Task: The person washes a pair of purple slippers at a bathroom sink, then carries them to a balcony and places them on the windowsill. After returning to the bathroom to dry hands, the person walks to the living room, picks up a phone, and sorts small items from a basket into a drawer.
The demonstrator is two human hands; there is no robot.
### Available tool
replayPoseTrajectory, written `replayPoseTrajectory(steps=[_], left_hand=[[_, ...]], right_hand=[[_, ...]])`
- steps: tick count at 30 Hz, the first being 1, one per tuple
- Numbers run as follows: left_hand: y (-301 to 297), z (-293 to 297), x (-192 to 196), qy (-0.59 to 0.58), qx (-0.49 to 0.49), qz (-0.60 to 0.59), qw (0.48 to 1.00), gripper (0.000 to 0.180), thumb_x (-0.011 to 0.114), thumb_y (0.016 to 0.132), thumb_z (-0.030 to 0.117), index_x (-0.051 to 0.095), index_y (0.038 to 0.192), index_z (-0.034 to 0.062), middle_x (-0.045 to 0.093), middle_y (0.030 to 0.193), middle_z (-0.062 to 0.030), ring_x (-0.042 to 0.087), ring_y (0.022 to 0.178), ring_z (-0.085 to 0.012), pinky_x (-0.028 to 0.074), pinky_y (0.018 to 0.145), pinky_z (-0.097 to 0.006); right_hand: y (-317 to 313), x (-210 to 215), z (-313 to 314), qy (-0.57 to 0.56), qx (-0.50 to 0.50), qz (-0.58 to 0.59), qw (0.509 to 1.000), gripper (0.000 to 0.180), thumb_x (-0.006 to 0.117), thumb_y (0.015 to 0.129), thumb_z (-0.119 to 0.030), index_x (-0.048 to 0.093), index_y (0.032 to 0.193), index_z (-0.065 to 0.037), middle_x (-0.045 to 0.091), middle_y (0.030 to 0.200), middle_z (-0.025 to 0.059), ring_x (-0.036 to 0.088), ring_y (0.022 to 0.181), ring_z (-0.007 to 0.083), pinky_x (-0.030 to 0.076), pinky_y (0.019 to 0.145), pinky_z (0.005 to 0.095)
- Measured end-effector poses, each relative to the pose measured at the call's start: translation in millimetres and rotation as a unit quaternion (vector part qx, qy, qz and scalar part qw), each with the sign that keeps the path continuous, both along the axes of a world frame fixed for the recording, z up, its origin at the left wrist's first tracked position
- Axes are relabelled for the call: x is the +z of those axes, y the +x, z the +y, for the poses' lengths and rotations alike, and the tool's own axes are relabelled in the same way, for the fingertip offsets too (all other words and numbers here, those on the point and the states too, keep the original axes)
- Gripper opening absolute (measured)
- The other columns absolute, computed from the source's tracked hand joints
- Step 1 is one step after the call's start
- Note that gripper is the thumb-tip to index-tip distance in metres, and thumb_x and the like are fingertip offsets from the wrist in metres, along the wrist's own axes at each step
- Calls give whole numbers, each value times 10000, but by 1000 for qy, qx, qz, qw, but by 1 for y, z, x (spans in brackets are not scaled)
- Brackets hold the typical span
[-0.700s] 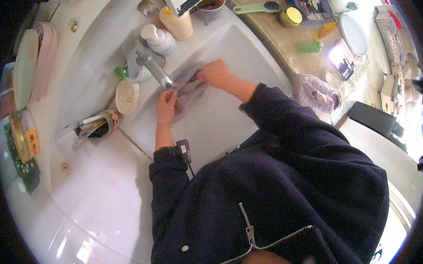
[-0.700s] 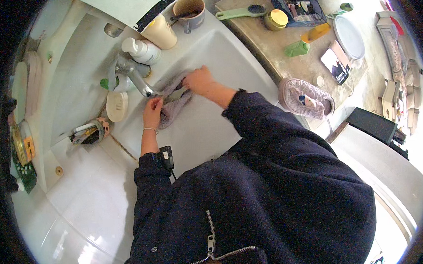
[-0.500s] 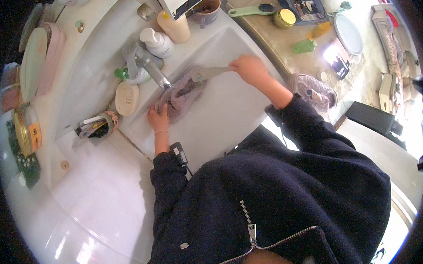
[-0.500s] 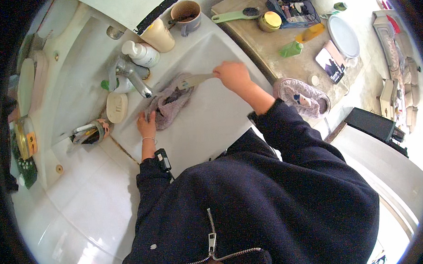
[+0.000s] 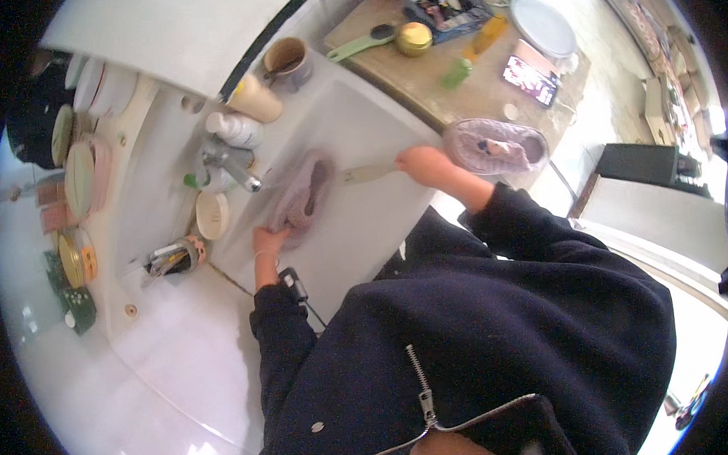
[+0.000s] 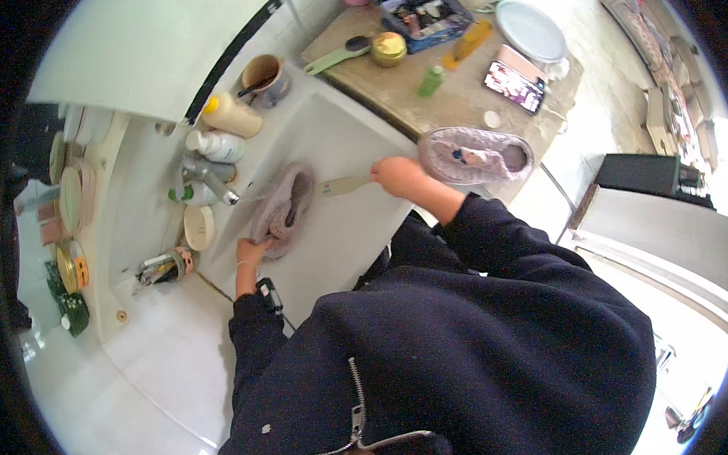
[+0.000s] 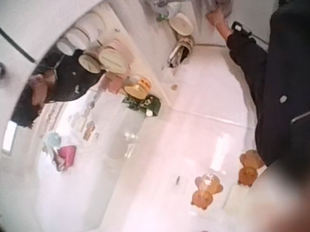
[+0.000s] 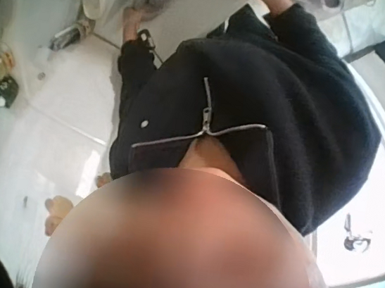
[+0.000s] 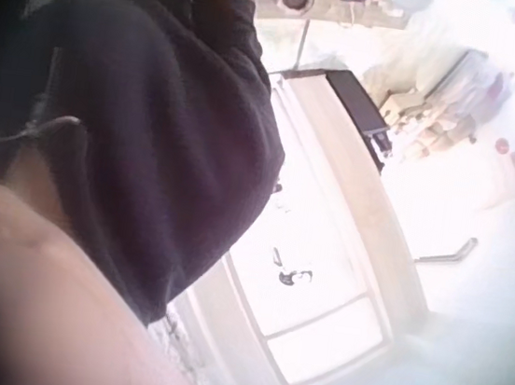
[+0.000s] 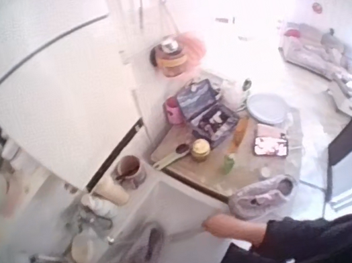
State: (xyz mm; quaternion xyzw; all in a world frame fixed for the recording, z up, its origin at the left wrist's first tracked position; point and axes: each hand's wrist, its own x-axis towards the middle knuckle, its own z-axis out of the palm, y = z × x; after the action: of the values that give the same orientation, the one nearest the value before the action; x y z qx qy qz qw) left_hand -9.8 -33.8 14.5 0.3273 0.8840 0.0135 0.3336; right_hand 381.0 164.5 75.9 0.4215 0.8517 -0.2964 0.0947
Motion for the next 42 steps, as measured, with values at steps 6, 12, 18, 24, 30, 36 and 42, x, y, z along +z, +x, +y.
replayPoseTrajectory(steps=[6, 12, 18, 24, 30, 36, 42], left_hand=[[31, 8, 98, 173, 50, 29, 983, 583, 782, 685, 273, 574, 1132, -40, 614, 1081, -195, 590, 1010, -306, 455, 872, -381], [67, 34, 173, 238, 13, 139, 961, 452, 736, 693, 166, 596, 1084, -13, 620, 1100, -182, 590, 1002, -322, 451, 871, -377], [81, 25, 208, 254, 12, 152, 955, 419, 736, 710, 176, 607, 1071, 9, 653, 1028, -149, 624, 933, -286, 467, 846, -365], [77, 12, 215, 284, 108, 101, 947, 417, 744, 740, 199, 608, 1069, -18, 659, 1005, -139, 624, 908, -234, 467, 835, -338], [69, 1, 203, 347, 232, -30, 908, 388, 723, 787, 183, 593, 1062, -59, 636, 1018, -119, 600, 906, -202, 464, 831, -315], [60, -12, 197, 388, 307, -119, 861, 354, 668, 842, 174, 566, 1112, -32, 565, 1141, -117, 559, 968, -197, 439, 869, -312], [41, 6, 210, 244, 200, -42, 948, 398, 608, 898, 282, 540, 1161, -9, 571, 1141, -119, 541, 994, -213, 411, 911, -338]], right_hand=[[-25, -46, -3, 11, 51, -50, 997, 138, 625, 769, -140, 700, 874, -92, 688, 945, 139, 668, 870, 343, 534, 629, 480], [-55, -44, 5, -40, 77, -144, 986, 212, 697, 740, -136, 708, 936, -59, 677, 1012, 146, 645, 970, 335, 513, 741, 466], [-60, -31, 3, -18, 152, -92, 984, 532, 662, 791, -320, 553, 1234, -45, 504, 1302, 183, 500, 1187, 352, 454, 900, 511], [-128, 21, -41, 10, 177, 387, 905, 1069, 789, 640, -511, 228, 1460, -115, 307, 1449, 204, 335, 1314, 388, 308, 1042, 507], [-167, 36, -55, -50, 154, 477, 864, 934, 803, 639, -457, 359, 1391, -124, 434, 1346, 169, 409, 1247, 360, 345, 1007, 470], [-192, 32, -58, -125, 86, 577, 802, 638, 762, 703, -435, 555, 1206, -102, 566, 1151, 145, 514, 1107, 348, 386, 968, 437], [-209, 24, -67, -313, -10, 519, 795, 443, 670, 836, -408, 608, 1111, -66, 643, 1048, 153, 591, 1003, 298, 445, 883, 398]])
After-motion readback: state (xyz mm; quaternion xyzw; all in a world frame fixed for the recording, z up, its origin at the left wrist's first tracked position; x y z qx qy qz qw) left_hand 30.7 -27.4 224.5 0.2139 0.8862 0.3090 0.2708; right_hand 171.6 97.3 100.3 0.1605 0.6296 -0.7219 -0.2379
